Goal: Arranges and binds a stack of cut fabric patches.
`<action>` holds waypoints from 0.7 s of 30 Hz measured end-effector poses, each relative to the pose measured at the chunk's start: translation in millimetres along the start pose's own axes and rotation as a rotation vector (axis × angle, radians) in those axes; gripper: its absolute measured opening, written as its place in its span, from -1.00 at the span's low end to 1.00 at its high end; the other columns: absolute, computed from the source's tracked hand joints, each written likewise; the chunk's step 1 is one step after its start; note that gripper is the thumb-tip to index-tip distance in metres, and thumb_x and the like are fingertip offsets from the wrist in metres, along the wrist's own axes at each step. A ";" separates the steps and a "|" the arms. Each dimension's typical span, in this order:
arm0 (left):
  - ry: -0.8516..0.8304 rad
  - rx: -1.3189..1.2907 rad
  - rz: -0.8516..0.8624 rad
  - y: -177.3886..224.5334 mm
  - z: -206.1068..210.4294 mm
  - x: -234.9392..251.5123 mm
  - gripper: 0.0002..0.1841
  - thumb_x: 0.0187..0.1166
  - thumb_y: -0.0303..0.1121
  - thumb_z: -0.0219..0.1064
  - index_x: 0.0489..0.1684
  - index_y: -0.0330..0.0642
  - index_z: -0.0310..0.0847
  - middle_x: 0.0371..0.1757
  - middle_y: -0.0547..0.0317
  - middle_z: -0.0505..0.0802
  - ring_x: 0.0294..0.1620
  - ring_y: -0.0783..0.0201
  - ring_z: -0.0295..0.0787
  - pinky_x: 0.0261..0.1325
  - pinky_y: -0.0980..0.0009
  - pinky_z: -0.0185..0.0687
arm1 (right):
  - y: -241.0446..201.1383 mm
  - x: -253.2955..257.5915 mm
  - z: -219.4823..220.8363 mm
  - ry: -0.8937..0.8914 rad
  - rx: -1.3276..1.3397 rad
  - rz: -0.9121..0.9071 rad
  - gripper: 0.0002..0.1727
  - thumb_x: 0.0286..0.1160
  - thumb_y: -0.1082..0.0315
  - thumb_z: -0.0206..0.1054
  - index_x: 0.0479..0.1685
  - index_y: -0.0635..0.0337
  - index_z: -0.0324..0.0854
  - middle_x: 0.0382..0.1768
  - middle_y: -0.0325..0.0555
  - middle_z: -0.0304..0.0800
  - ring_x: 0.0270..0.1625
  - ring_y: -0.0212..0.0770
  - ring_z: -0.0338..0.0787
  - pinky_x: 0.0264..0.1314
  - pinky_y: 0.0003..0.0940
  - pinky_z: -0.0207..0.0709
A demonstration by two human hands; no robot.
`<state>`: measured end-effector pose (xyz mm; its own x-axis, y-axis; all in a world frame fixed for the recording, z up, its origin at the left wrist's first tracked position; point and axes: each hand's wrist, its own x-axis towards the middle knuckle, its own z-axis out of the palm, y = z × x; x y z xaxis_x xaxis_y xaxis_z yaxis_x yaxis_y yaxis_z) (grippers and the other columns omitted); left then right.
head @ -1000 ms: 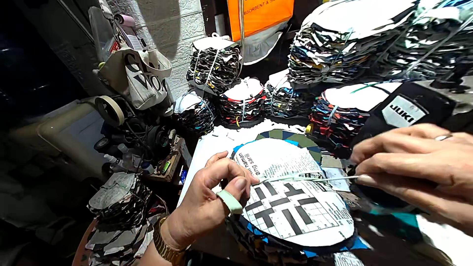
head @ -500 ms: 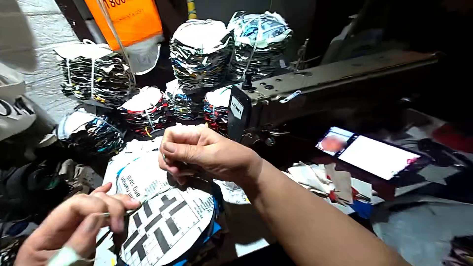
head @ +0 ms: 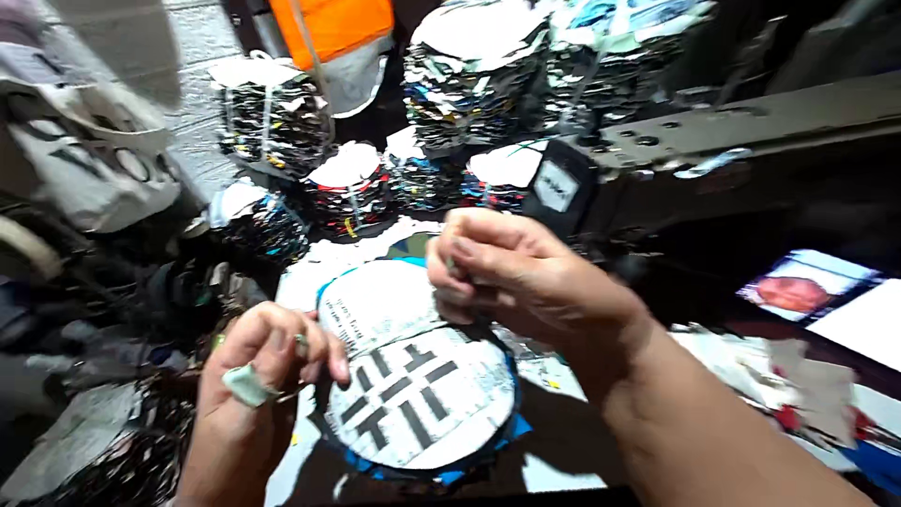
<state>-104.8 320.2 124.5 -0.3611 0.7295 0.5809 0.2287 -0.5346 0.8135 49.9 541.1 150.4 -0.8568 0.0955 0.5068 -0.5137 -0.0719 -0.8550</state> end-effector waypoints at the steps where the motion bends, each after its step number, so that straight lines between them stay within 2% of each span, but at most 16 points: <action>1: 0.005 -0.015 -0.016 1.6 -0.8 -2.1 -0.76 0.79 -0.07 0.17 -0.16 0.04 0.65 -0.44 0.33 0.74 -0.32 0.40 0.76 0.15 0.38 0.73 | 1.3 -1.4 -1.8 -0.004 -0.005 -0.017 -0.77 0.80 0.35 0.00 -0.26 0.07 0.50 -0.40 -0.28 0.57 -0.43 -0.47 0.58 -0.39 -0.60 0.53; 4: 0.043 -0.095 -0.057 3.5 -6.9 -9.1 -0.76 0.78 -0.12 0.21 -0.18 -0.04 0.66 -0.41 0.26 0.73 -0.34 0.39 0.74 -0.08 0.47 0.75 | -0.7 -10.1 -7.7 0.037 -0.032 -0.025 -0.75 0.81 0.28 0.04 -0.25 0.01 0.58 -0.41 -0.32 0.56 -0.43 -0.50 0.54 -0.40 -0.64 0.49; 5: 0.063 -0.120 -0.075 3.1 -10.5 -12.8 -0.76 0.77 -0.13 0.21 -0.20 -0.04 0.65 -0.41 0.26 0.72 -0.35 0.40 0.73 -0.11 0.49 0.74 | -2.0 -14.5 -11.0 0.059 -0.040 -0.014 -0.75 0.81 0.26 0.05 -0.25 -0.01 0.59 -0.42 -0.34 0.54 -0.43 -0.50 0.53 -0.39 -0.65 0.48; 9: 0.088 -0.195 -0.130 -2.2 -18.1 -26.0 -0.77 0.75 -0.13 0.25 -0.22 -0.05 0.66 -0.39 0.24 0.72 -0.30 0.40 0.73 -0.09 0.51 0.71 | 5.8 -29.2 -24.3 0.125 0.019 0.034 -0.75 0.82 0.16 0.12 -0.25 -0.05 0.61 -0.43 -0.35 0.52 -0.44 -0.52 0.55 -0.40 -0.69 0.50; 13: 0.123 -0.221 -0.157 -8.9 -13.3 -30.8 -0.75 0.78 -0.13 0.20 -0.25 -0.06 0.62 -0.41 0.25 0.69 -0.32 0.41 0.72 -0.11 0.51 0.69 | 12.7 -31.2 -20.8 0.177 -0.006 0.041 -0.75 0.80 0.19 0.12 -0.28 -0.06 0.62 -0.45 -0.34 0.53 -0.46 -0.51 0.55 -0.42 -0.68 0.50; 15: 0.104 -0.194 -0.167 -4.3 -12.9 -27.1 -0.74 0.78 -0.13 0.21 -0.25 -0.08 0.62 -0.41 0.23 0.71 -0.30 0.39 0.73 -0.08 0.48 0.71 | 6.2 -27.4 -15.7 0.174 -0.179 0.008 -0.75 0.76 0.23 0.12 -0.31 -0.06 0.62 -0.47 -0.34 0.53 -0.52 -0.53 0.50 -0.50 -0.70 0.43; 18: 0.050 -0.106 -0.145 2.9 -11.7 -22.5 -0.72 0.83 -0.17 0.10 -0.26 -0.10 0.56 -0.40 0.19 0.68 -0.31 0.33 0.71 -0.09 0.41 0.72 | -7.4 -19.8 -1.3 0.103 -0.682 -0.074 -0.79 0.70 0.22 0.17 -0.34 -0.07 0.62 -0.50 -0.42 0.59 -0.54 -0.54 0.51 -0.55 -0.68 0.38; 21: 0.063 -0.043 -0.109 12.4 -8.3 -16.0 -0.73 0.84 -0.24 0.04 -0.27 -0.09 0.54 -0.41 0.20 0.67 -0.33 0.33 0.70 -0.11 0.40 0.72 | -10.8 -7.1 11.5 -0.039 -0.983 -0.129 -0.85 0.54 0.19 0.32 -0.40 -0.09 0.63 -0.59 -0.54 0.56 -0.59 -0.64 0.50 -0.65 -0.74 0.34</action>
<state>-103.7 298.3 125.1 -0.4381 0.7565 0.4855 0.1470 -0.4726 0.8690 61.1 529.8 157.3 -0.8070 0.0108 0.5904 -0.3520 0.7939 -0.4957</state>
